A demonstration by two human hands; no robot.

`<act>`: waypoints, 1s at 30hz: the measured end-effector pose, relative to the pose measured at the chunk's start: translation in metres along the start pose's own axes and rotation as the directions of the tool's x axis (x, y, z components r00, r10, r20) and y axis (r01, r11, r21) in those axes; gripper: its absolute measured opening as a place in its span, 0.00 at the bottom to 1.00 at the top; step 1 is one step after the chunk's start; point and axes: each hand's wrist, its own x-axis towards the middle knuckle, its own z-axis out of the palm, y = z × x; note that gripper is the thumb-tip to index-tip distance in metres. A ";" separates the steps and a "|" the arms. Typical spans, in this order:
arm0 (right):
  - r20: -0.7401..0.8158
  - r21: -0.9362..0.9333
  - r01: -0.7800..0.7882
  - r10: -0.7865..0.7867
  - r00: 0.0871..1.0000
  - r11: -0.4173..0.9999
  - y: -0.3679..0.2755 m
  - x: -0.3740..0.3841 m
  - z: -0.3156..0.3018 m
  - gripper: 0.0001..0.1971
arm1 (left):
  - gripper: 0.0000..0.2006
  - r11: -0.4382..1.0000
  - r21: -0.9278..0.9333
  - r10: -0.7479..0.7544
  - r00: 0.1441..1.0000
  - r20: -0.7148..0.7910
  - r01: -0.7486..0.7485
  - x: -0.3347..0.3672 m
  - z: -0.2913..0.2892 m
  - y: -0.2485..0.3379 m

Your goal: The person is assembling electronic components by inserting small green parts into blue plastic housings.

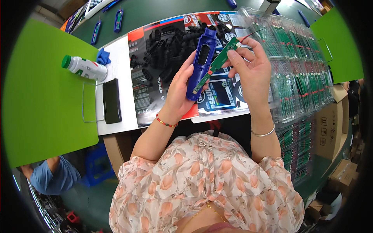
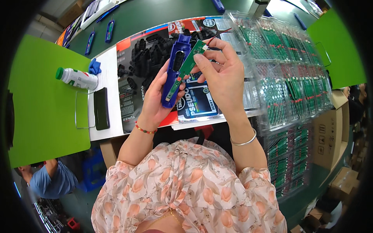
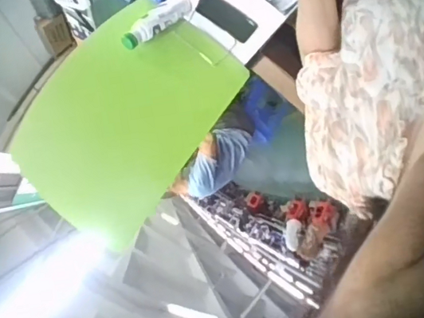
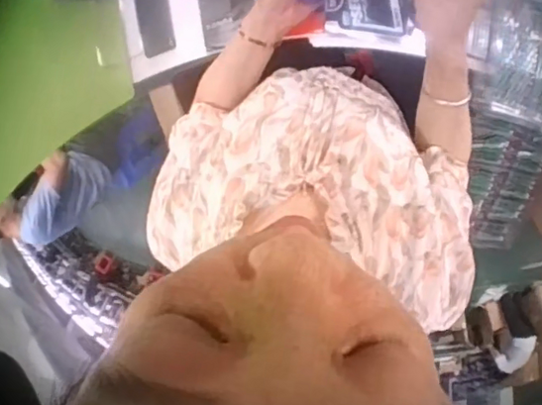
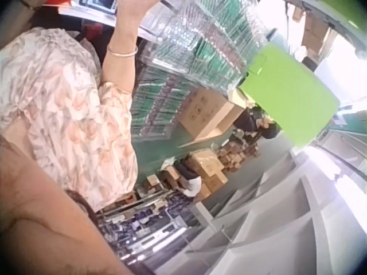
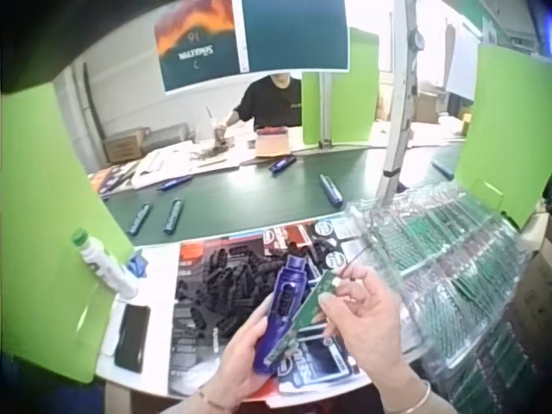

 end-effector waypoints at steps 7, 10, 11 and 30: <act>0.072 0.025 -0.024 0.022 0.997 0.999 0.021 -0.009 0.004 0.15 | 0.28 1.000 -0.008 0.025 0.995 0.098 -0.024 -0.006 -0.002 0.003; 0.065 0.018 -0.018 0.016 0.998 1.000 0.023 -0.009 0.004 0.15 | 0.29 0.999 -0.005 0.033 0.993 0.115 -0.033 -0.006 -0.001 0.004; 0.064 0.016 -0.020 0.018 0.998 1.000 0.024 -0.009 0.005 0.15 | 0.29 0.999 -0.001 0.036 0.993 0.114 -0.036 -0.006 -0.001 0.004; 0.117 -0.081 -0.098 0.107 0.987 0.992 0.016 -0.005 0.011 0.16 | 0.28 0.989 0.113 0.091 0.995 0.035 -0.095 -0.008 -0.004 0.006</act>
